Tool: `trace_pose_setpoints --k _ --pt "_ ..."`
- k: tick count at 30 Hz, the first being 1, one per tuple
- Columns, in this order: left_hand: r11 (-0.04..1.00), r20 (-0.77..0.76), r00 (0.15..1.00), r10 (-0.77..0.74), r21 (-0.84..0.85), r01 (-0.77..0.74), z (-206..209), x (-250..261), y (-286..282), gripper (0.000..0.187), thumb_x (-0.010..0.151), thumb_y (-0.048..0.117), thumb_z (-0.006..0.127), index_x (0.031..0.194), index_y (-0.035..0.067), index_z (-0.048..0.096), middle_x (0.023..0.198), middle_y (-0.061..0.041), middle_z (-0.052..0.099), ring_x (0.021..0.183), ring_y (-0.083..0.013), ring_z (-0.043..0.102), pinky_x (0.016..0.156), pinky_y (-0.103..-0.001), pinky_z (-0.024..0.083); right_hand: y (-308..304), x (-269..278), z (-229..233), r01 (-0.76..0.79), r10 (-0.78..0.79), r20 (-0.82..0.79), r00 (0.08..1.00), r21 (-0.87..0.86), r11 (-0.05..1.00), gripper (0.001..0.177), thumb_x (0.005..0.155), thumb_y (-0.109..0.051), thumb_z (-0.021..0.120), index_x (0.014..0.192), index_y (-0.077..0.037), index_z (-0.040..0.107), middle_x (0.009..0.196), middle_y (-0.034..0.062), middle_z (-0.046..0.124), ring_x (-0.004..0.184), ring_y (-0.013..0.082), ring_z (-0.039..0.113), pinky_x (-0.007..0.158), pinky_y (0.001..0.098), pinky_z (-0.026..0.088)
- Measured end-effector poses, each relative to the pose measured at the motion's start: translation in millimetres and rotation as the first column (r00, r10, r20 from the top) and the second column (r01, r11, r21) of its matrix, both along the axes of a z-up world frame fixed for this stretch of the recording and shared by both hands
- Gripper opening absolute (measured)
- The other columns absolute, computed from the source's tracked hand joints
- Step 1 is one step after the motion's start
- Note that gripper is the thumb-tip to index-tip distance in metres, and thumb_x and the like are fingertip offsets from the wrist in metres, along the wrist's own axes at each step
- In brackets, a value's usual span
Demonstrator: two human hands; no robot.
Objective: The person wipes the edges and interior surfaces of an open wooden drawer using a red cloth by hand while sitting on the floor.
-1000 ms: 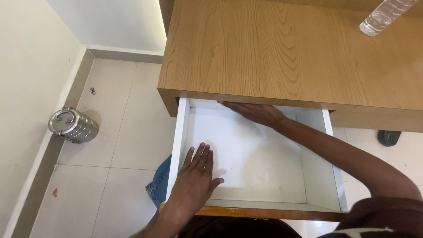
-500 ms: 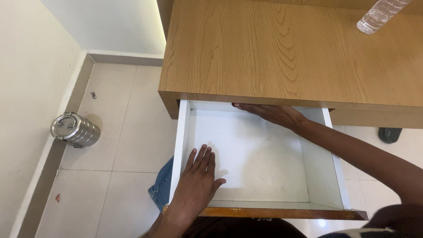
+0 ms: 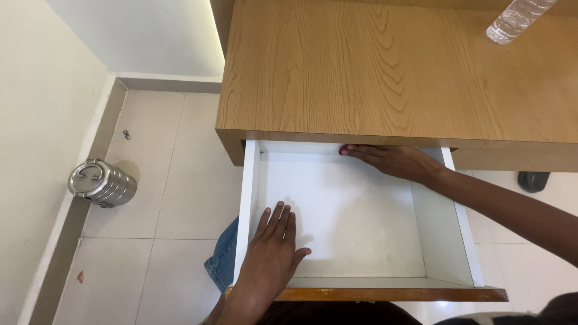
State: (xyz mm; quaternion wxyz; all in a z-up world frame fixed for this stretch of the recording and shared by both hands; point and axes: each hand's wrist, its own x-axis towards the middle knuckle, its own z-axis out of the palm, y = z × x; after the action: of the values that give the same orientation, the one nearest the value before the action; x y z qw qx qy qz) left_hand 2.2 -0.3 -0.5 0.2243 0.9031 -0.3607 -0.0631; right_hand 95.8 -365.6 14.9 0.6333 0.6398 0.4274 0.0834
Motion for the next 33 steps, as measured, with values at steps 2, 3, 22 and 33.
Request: trace_pose_setpoints --k 2,3,22,33 --pt "1.0 0.009 1.0 -0.004 -0.004 0.004 -1 2 -1 0.069 0.093 0.035 0.067 0.132 -0.02 0.049 0.14 -0.038 0.049 0.145 -0.0441 0.034 0.121 -0.052 0.019 0 0 8 -0.004 -0.008 -0.114 0.993 -0.106 0.994 0.062 0.1 -0.038 0.05 0.149 -0.001 0.04 0.169 0.0083 0.016 0.158 0.0237 0.009 0.128 0.044 0.004" --pt "1.0 0.008 1.0 -0.002 -0.005 0.002 -2 2 -1 0.07 0.093 0.035 0.067 0.132 -0.02 0.049 0.14 -0.038 0.049 0.145 -0.0441 0.034 0.121 -0.053 0.019 -2 0 9 -0.011 -0.017 -0.171 0.985 -0.159 0.987 0.058 0.099 -0.037 0.054 0.142 0.001 0.052 0.168 0.0104 0.023 0.16 0.0264 0.014 0.129 0.0456 0.006" --pt "0.938 0.344 0.877 0.335 -0.038 -0.344 22 2 17 0.057 0.103 0.033 0.051 0.144 -0.006 0.046 0.155 -0.02 0.044 0.152 -0.0299 0.03 0.124 -0.053 0.019 -36 -68 -30 0.755 -0.584 -0.48 0.655 0.389 0.528 0.022 0.082 -0.004 0.065 0.103 0.0 0.072 0.136 0.0153 0.059 0.123 0.0278 0.055 0.104 0.0314 0.05" --pt "0.932 0.169 0.917 0.361 -0.091 -0.35 23 1 27 0.072 0.104 0.04 0.047 0.152 -0.011 0.031 0.162 -0.027 0.03 0.154 -0.035 0.023 0.122 -0.051 0.02 112 -82 33 0.986 0.235 -0.966 0.106 0.132 0.101 0.049 0.089 -0.008 0.066 0.138 -0.006 0.062 0.137 0.0109 0.062 0.12 0.0261 0.057 0.101 0.0376 0.05"
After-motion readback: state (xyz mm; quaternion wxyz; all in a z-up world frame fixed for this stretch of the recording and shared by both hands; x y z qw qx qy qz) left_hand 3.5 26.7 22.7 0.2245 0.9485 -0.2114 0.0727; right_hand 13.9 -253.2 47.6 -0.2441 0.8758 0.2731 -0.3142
